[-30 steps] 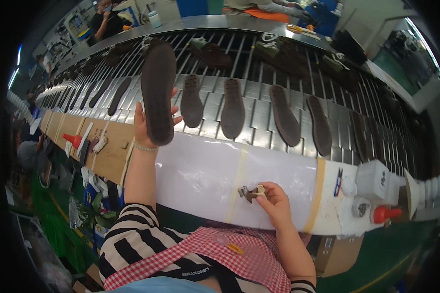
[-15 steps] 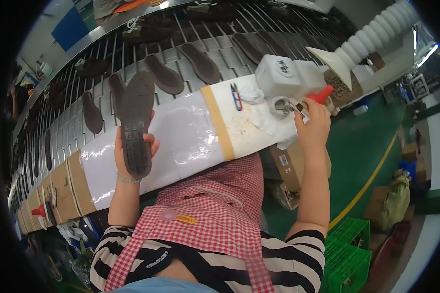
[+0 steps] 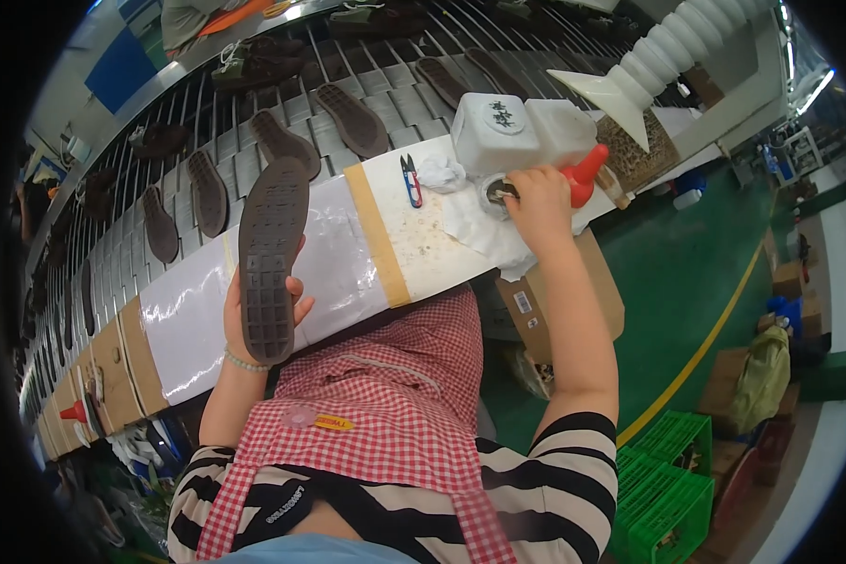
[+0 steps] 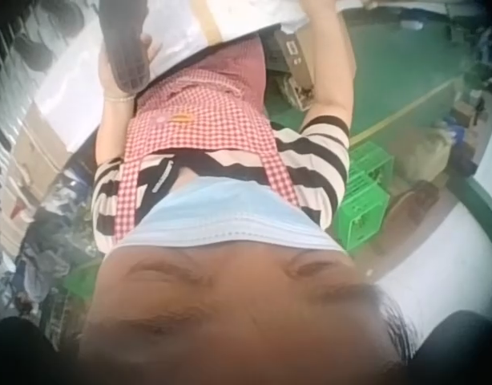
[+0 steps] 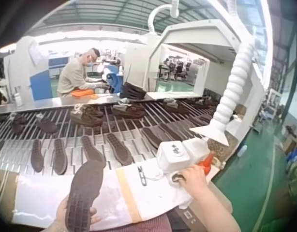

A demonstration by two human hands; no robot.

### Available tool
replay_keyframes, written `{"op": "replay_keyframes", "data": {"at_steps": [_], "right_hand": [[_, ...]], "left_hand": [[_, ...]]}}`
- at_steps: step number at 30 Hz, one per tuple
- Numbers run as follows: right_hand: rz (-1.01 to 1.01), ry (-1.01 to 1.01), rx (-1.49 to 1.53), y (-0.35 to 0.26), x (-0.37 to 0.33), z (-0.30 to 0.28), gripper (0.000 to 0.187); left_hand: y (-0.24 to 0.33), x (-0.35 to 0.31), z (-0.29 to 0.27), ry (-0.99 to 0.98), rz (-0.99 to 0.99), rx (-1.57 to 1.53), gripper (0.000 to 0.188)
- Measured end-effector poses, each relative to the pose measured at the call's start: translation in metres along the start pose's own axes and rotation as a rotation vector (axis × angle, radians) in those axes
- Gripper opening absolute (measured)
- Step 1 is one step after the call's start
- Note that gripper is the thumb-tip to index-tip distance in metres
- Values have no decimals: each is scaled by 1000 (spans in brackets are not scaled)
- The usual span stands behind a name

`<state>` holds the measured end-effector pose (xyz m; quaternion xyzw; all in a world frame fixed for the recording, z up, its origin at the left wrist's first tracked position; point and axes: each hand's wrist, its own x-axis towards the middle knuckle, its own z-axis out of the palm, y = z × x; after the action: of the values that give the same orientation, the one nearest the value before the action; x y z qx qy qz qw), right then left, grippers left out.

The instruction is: Applying adhesive to the underside of shoe soles using a manual brush at a factory station.

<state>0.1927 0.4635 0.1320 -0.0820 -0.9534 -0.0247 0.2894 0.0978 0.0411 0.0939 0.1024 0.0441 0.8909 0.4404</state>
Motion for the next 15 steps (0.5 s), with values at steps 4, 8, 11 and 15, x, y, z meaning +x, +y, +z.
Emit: {"op": "replay_keyframes", "data": {"at_steps": [4,8,11,15], "right_hand": [[-72,-6,38,-12,6,-1,37],[138,19,116,-10,-7,-27,40],[352,-127,192,13,-29,-36,39],[514,48,854,-26,-31,-55,47]], "left_hand": [[2,-4,-12,114,-9,-11,59],[-2,-2,-28,179,-80,-77,59],[-13,9,-33,42,-151,-165,61],[-29,12,-18,72,-192,-221,57]]}}
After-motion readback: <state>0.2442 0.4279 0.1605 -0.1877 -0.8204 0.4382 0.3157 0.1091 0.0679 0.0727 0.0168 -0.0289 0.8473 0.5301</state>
